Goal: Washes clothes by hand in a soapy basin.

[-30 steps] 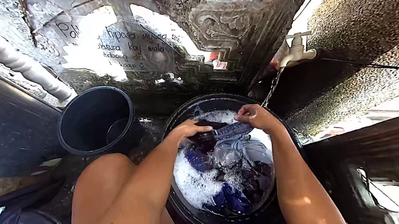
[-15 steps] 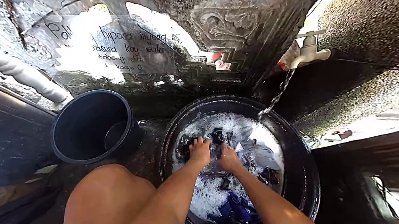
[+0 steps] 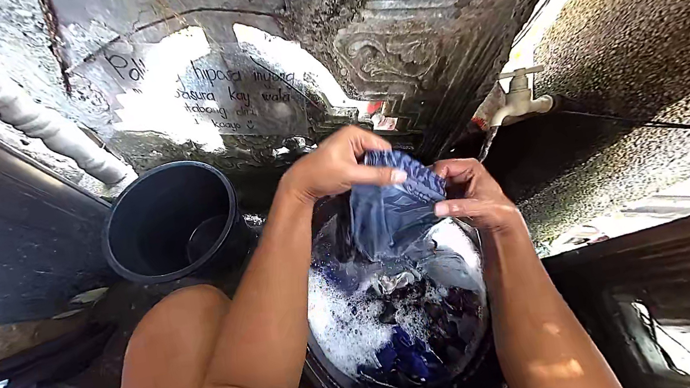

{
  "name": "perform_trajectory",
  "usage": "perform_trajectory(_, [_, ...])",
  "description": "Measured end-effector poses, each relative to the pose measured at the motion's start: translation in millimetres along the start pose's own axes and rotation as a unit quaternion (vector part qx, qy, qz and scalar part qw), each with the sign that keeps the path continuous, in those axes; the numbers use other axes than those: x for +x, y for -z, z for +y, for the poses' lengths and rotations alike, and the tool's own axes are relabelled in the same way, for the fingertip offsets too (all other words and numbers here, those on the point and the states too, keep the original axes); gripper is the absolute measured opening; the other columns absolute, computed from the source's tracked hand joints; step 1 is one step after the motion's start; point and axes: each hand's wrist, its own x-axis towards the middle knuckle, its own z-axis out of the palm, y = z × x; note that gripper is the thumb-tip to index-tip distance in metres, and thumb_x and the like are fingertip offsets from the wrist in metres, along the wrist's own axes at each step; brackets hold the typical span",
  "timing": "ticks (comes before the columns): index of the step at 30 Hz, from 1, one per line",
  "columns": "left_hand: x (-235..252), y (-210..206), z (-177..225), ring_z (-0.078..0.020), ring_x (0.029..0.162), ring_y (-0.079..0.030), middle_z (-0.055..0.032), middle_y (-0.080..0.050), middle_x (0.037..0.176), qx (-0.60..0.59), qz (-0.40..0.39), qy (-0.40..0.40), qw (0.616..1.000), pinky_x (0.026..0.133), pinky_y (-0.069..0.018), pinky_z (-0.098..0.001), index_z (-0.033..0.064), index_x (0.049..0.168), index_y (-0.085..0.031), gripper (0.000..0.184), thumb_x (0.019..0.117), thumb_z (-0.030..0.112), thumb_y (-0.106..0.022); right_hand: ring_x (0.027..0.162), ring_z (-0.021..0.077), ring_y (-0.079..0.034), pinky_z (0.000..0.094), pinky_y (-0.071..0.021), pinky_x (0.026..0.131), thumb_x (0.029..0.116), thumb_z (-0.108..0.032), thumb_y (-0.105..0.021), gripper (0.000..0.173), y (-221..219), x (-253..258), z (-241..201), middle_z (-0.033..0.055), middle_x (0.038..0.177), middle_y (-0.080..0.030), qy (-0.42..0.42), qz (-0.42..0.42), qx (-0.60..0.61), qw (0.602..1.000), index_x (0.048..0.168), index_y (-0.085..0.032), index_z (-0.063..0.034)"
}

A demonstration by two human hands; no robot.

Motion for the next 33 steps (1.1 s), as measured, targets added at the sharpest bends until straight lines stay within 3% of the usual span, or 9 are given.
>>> perform_trajectory(5, [-10.6, 34.8, 39.3, -0.0063, 0.074, -0.064, 0.0028, -0.066, 0.077, 0.029, 0.063, -0.095, 0.993, 0.071, -0.0545, -0.0291, 0.0090, 0.077, -0.065, 0.016, 0.0923, 0.011, -0.066, 0.075, 0.0041, -0.067, 0.0261, -0.0586, 0.068, 0.0866, -0.032, -0.078, 0.019, 11.5, -5.2, 7.5, -0.0047, 0.083, -0.073, -0.106, -0.056, -0.116, 0.986, 0.090, -0.076, -0.0132])
perform_trajectory(7, [-27.1, 48.1, 23.7, -0.0042, 0.065, -0.059, 0.0041, -0.063, 0.069, 0.108, 0.027, 0.016, 0.994, 0.061, -0.0496, -0.0257, 0.0090, 0.070, -0.064, 0.022, 0.0907, 0.013, -0.069, 0.069, 0.0067, -0.064, 0.0355, -0.0551, 0.065, 0.0843, -0.042, -0.079, 0.026, 26.1, -8.8, 2.5, -0.0053, 0.073, -0.068, -0.160, -0.016, -0.292, 0.943, 0.078, -0.072, -0.0167])
perform_trajectory(9, [-35.4, 44.4, -10.5, -0.0136, 0.063, -0.058, -0.0015, -0.062, 0.066, 0.250, -0.021, 0.247, 0.936, 0.060, -0.0484, -0.0400, 0.0091, 0.069, -0.068, 0.031, 0.0932, 0.028, -0.072, 0.074, 0.0206, -0.065, 0.0579, -0.0508, 0.075, 0.0829, -0.046, -0.081, 0.033, 32.6, -8.6, 5.4, 0.0023, 0.074, -0.068, -0.233, 0.008, -0.416, 0.879, 0.077, -0.073, -0.0154])
perform_trajectory(12, [-29.2, -1.4, -105.3, -0.0356, 0.096, -0.069, -0.0186, -0.073, 0.097, 0.306, -0.072, 0.476, 0.822, 0.088, -0.0521, -0.0653, 0.0047, 0.096, -0.076, 0.037, 0.0994, 0.040, -0.067, 0.111, 0.0427, -0.065, 0.0764, -0.0373, 0.101, 0.0875, -0.042, -0.081, 0.037, 11.3, -2.6, 56.1, 0.0192, 0.109, -0.073, -0.391, -0.040, -0.481, 0.784, 0.105, -0.078, -0.0099])
perform_trajectory(19, [-104.4, -102.0, -277.5, -0.0416, 0.132, -0.056, -0.0216, -0.065, 0.134, 0.265, -0.107, 0.608, 0.740, 0.109, -0.0430, -0.0651, 0.0048, 0.130, -0.066, 0.052, 0.0993, 0.047, -0.062, 0.134, 0.0386, -0.053, 0.0712, -0.0251, 0.116, 0.0896, -0.052, -0.069, 0.049, -5.7, -52.0, 230.7, 0.0138, 0.132, -0.068, -0.502, -0.222, -0.486, 0.680, 0.127, -0.072, -0.0196])
perform_trajectory(24, [-121.4, -148.9, -271.1, -0.0484, 0.128, -0.056, -0.0284, -0.058, 0.140, 0.259, -0.074, 0.680, 0.682, 0.101, -0.0451, -0.0722, 0.0008, 0.137, -0.060, 0.053, 0.0920, 0.028, -0.069, 0.140, 0.0439, -0.047, 0.0698, -0.0221, 0.120, 0.0990, -0.033, -0.061, 0.045, -65.5, -98.3, 248.7, 0.0230, 0.142, -0.059, -0.556, -0.084, -0.488, 0.667, 0.136, -0.065, -0.0065])
perform_trajectory(27, [-124.0, -170.8, -259.0, -0.0523, 0.134, -0.049, -0.0306, -0.050, 0.148, 0.264, -0.142, 0.648, 0.700, 0.106, -0.0382, -0.0750, -0.0008, 0.145, -0.053, 0.062, 0.0897, 0.019, -0.073, 0.147, 0.0480, -0.037, 0.0664, -0.0266, 0.120, 0.1058, -0.016, -0.048, 0.046, -103.8, -115.1, 244.2, 0.0276, 0.156, -0.043, -0.561, -0.140, -0.460, 0.673, 0.148, -0.051, 0.0011])
perform_trajectory(30, [-102.7, -145.5, -258.7, -0.0479, 0.127, -0.057, -0.0266, -0.063, 0.134, 0.258, -0.236, 0.595, 0.724, 0.100, -0.0434, -0.0747, -0.0004, 0.126, -0.067, 0.046, 0.0939, 0.032, -0.068, 0.134, 0.0435, -0.053, 0.0659, -0.0408, 0.111, 0.1003, -0.028, -0.059, 0.046, -87.2, -102.6, 233.9, 0.0261, 0.141, -0.058, -0.560, -0.256, -0.349, 0.707, 0.137, -0.060, -0.0001])
perform_trajectory(33, [-49.3, -98.0, -221.3, -0.0444, 0.114, -0.065, -0.0262, -0.069, 0.118, 0.267, -0.235, 0.566, 0.744, 0.096, -0.0475, -0.0699, -0.0028, 0.113, -0.072, 0.052, 0.0954, 0.046, -0.069, 0.113, 0.0352, -0.066, 0.0589, -0.0481, 0.103, 0.0986, -0.031, -0.068, 0.033, -41.4, -57.2, 196.8, 0.0208, 0.115, -0.071, -0.511, -0.203, -0.276, 0.788, 0.114, -0.073, -0.0024])
